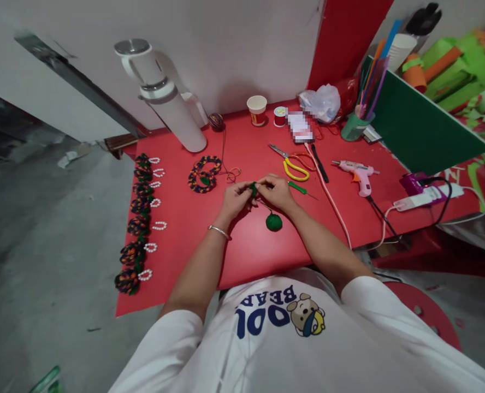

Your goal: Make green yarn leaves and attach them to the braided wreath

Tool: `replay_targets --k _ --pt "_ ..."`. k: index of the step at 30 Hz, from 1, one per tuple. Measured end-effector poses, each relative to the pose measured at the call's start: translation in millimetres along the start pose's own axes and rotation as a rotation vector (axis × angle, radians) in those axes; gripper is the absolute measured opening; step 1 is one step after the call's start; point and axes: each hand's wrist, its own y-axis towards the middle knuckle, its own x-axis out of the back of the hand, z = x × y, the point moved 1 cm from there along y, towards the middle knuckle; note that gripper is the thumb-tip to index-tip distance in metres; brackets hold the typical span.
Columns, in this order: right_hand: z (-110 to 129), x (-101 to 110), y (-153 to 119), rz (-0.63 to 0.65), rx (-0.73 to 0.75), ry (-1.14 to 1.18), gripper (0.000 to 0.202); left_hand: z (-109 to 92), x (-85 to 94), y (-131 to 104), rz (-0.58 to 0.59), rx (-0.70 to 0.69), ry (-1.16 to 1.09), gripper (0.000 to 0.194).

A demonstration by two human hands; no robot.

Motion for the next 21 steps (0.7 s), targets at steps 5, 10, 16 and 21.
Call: replay_targets --k 5,10,16,21 --pt "-5.2 -1.0 2.0 -0.018 -0.049 0.064 0.014 -2.9 4.9 -1.5 0.071 -0.011 -0.078 0.053" --pt "-5.4 -2.0 3.5 -0.028 -0.036 0.067 0.015 -0.8 5.4 1.5 0.077 -0.003 -0.127 0.047" --pt "-4.3 -1.0 5.3 -0.068 -0.033 0.058 0.016 1.0 9.4 5.2 0.033 -0.019 -0.117 0.039" --pt "-2.1 2.3 4.7 -0.063 0.024 0.074 0.021 2.2 9.7 4.0 -0.020 -0.021 -0.060 0.034"
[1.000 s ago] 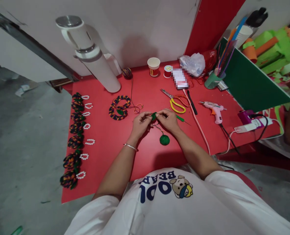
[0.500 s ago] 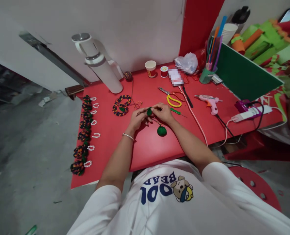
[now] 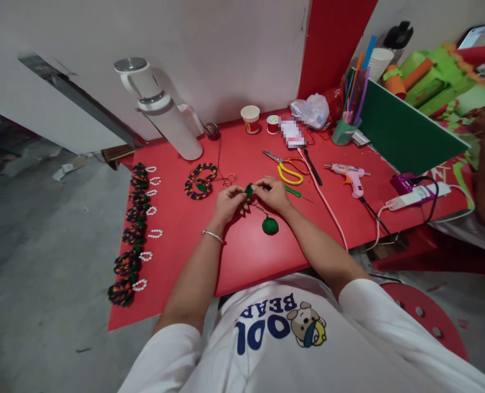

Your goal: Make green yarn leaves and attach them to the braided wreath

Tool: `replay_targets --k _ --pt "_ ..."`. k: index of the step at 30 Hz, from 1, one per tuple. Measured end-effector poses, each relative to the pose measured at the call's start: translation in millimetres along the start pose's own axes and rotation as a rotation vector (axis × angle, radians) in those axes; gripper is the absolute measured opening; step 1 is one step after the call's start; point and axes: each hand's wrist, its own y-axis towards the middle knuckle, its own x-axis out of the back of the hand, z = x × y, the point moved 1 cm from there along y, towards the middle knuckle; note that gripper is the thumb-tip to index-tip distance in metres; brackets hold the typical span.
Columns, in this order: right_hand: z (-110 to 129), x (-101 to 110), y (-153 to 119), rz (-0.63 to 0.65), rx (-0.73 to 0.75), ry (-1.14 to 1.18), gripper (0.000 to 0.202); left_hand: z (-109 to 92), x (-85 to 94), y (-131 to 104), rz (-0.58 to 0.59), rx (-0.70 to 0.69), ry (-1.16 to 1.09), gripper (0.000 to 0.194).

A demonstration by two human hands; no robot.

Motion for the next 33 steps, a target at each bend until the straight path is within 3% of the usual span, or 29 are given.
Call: replay_targets --k 14,19,22,27,33 --pt "5 5 1 0.106 -0.055 0.082 0.026 -8 -7.6 -5 -0.016 0.040 0.036 0.032" --pt "0 3 2 0.098 -0.100 0.125 0.028 -2 -12.0 -2 -0.150 0.019 -0.004 0.029" --pt "-1 3 3 0.111 -0.127 0.122 0.030 5 -12.6 0 -0.157 0.005 -0.001 0.029" --pt "2 3 3 0.170 -0.163 0.088 0.026 13 -3.3 7 -0.138 -0.027 -0.035 0.028" --pt "5 4 4 0.232 -0.180 0.004 0.022 7 11.6 21 -0.131 -0.044 -0.013 0.025"
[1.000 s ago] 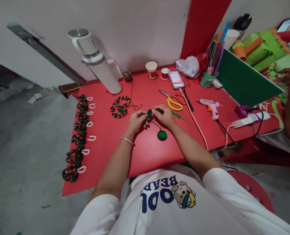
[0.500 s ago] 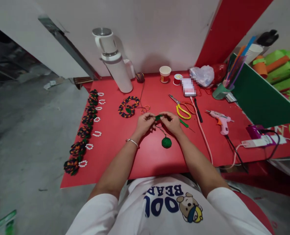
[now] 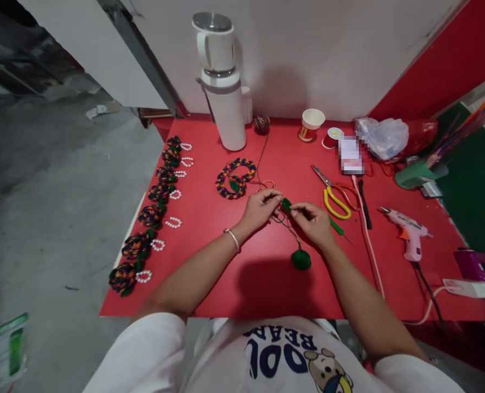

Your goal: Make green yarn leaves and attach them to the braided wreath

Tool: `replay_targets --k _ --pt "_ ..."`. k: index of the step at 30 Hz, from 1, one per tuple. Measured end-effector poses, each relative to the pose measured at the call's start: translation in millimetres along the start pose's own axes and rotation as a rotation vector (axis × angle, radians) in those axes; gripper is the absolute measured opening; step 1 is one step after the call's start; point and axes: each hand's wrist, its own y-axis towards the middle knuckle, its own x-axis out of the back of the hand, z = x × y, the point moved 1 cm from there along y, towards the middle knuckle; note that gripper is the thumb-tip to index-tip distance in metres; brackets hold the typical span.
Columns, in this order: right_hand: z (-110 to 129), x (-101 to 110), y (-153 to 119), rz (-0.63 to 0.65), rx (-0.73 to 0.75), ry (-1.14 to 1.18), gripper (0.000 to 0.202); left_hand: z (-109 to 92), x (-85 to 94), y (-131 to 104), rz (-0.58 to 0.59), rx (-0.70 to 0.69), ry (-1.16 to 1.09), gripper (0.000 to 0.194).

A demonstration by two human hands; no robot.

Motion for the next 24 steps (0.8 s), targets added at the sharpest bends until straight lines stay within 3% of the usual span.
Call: replay_targets --k 7,17,24 --pt "3.0 1.5 2.2 0.006 -0.001 -0.023 0.020 -5.9 1.5 0.7 0.060 0.080 -0.021 0.026" --pt "0.5 -0.1 1.2 0.036 0.037 -0.053 0.016 -6.6 3.2 -0.9 0.058 0.087 -0.039 0.033" --pt "5.1 -0.6 -0.3 0.018 -0.082 0.004 0.025 -7.9 0.7 -1.8 0.039 0.085 -0.017 0.033"
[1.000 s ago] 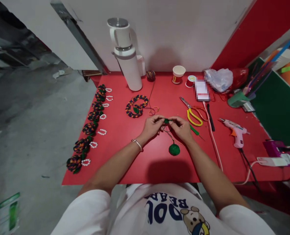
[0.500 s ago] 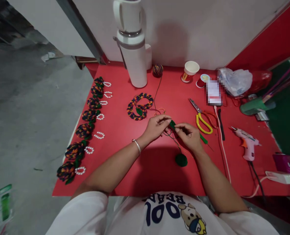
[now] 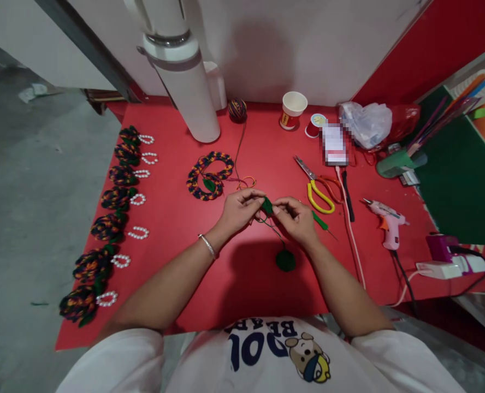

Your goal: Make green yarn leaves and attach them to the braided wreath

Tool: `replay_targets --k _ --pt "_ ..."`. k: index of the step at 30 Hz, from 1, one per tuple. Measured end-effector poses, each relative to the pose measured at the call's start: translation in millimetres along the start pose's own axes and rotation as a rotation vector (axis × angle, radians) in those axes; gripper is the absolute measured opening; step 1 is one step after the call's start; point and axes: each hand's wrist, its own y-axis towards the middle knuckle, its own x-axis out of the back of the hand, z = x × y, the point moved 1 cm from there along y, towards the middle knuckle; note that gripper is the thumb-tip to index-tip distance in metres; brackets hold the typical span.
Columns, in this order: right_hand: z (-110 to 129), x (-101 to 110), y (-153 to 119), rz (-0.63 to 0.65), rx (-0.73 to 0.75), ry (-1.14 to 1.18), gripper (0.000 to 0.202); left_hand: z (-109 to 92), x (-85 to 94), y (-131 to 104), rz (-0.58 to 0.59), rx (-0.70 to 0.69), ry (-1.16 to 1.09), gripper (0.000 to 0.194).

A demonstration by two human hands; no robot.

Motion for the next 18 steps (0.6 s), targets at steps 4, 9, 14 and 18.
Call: replay_targets --k 4,9,14,18 --pt "2.5 -2.5 2.0 -0.018 -0.010 -0.046 0.028 1.0 -0.6 1.0 0.010 -0.006 -0.011 0.035" --pt "-0.1 -4.6 5.3 -0.018 0.054 -0.141 0.024 2.0 -0.7 1.1 0.043 -0.019 -0.024 0.028" --pt "-2.4 -3.2 5.4 -0.027 0.060 -0.118 0.027 2.3 -2.1 0.6 0.063 -0.034 -0.030 0.024" --pt "-2.3 -2.8 4.7 -0.026 0.048 -0.133 0.027 -0.1 -2.8 0.7 0.063 -0.016 -0.032 0.024"
